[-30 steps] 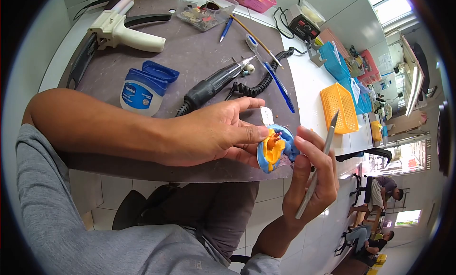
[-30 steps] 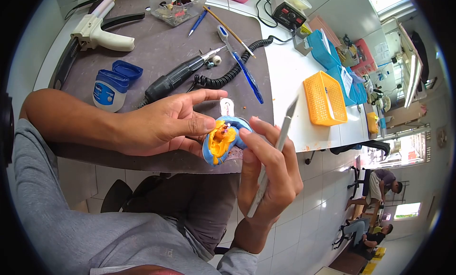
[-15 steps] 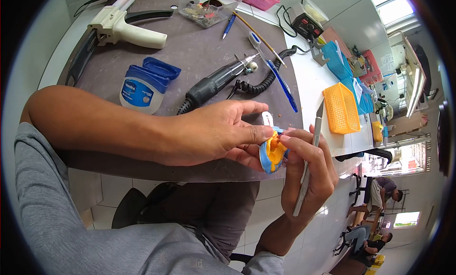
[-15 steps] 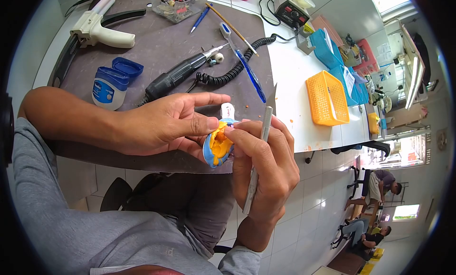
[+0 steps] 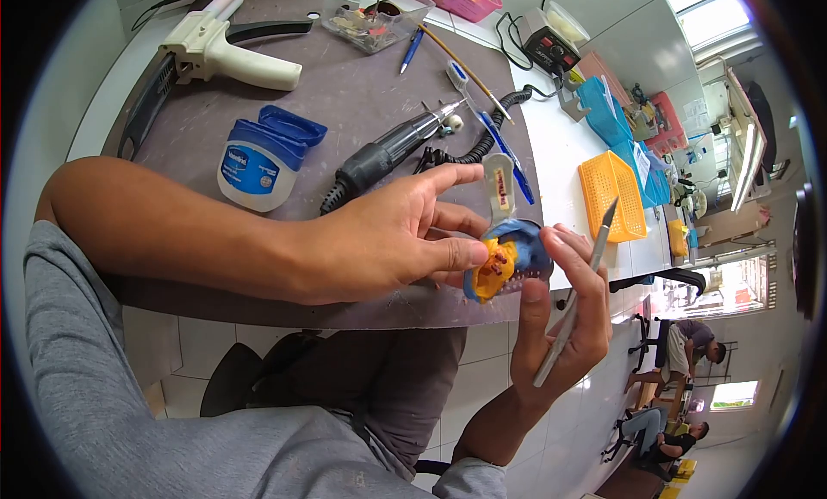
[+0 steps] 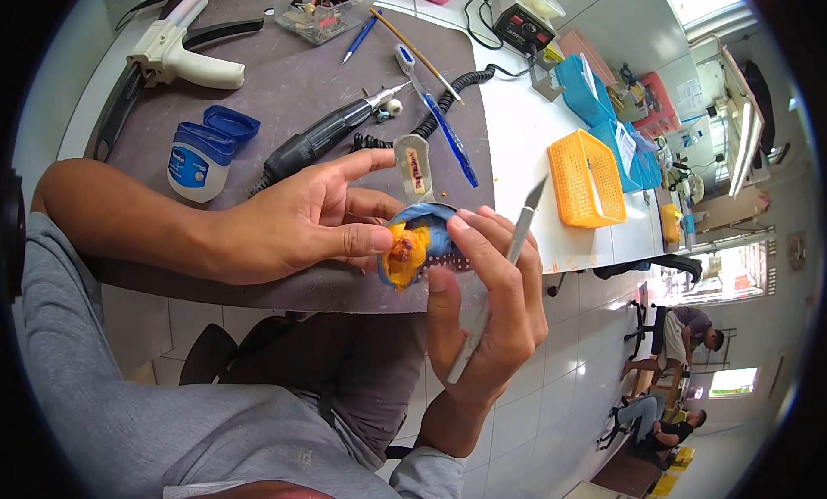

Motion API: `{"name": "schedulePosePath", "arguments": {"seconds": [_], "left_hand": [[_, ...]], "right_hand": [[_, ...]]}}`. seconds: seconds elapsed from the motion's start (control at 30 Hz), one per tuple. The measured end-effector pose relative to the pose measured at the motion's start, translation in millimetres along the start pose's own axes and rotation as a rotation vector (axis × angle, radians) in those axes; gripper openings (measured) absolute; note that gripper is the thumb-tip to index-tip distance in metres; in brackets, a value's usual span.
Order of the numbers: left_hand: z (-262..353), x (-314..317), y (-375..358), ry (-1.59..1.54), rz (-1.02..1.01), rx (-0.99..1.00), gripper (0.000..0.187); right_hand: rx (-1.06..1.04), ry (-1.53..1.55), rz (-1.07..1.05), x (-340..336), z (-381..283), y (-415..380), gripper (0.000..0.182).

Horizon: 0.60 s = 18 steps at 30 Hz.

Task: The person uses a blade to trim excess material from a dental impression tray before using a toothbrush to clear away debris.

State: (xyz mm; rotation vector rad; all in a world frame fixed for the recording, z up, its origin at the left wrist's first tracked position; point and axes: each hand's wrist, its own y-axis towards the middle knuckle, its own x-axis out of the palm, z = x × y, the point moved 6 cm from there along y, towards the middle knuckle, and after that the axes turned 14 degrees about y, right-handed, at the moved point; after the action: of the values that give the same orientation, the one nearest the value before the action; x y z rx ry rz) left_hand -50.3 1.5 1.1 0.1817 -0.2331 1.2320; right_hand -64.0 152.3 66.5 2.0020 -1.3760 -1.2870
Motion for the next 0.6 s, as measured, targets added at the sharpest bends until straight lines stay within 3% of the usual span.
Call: {"name": "schedulePosePath", "arguments": {"seconds": [0.2, 0.27, 0.6], "left_hand": [[-0.5, 1.8, 4.4, 0.081, -0.060, 0.042, 0.040], [0.3, 3.1, 5.2, 0.084, -0.064, 0.093, 0.038], [7.2, 5.8, 0.8, 0.264, -0.050, 0.204, 0.037]], "right_hand": [[0.069, 0.055, 0.207, -8.2, 11.0, -8.6, 0.030], [0.295, 0.152, 0.177, -5.5, 18.8, -11.0, 0.033], [0.213, 0.136, 0.192, -4.3, 19.8, -17.2, 0.027]]}}
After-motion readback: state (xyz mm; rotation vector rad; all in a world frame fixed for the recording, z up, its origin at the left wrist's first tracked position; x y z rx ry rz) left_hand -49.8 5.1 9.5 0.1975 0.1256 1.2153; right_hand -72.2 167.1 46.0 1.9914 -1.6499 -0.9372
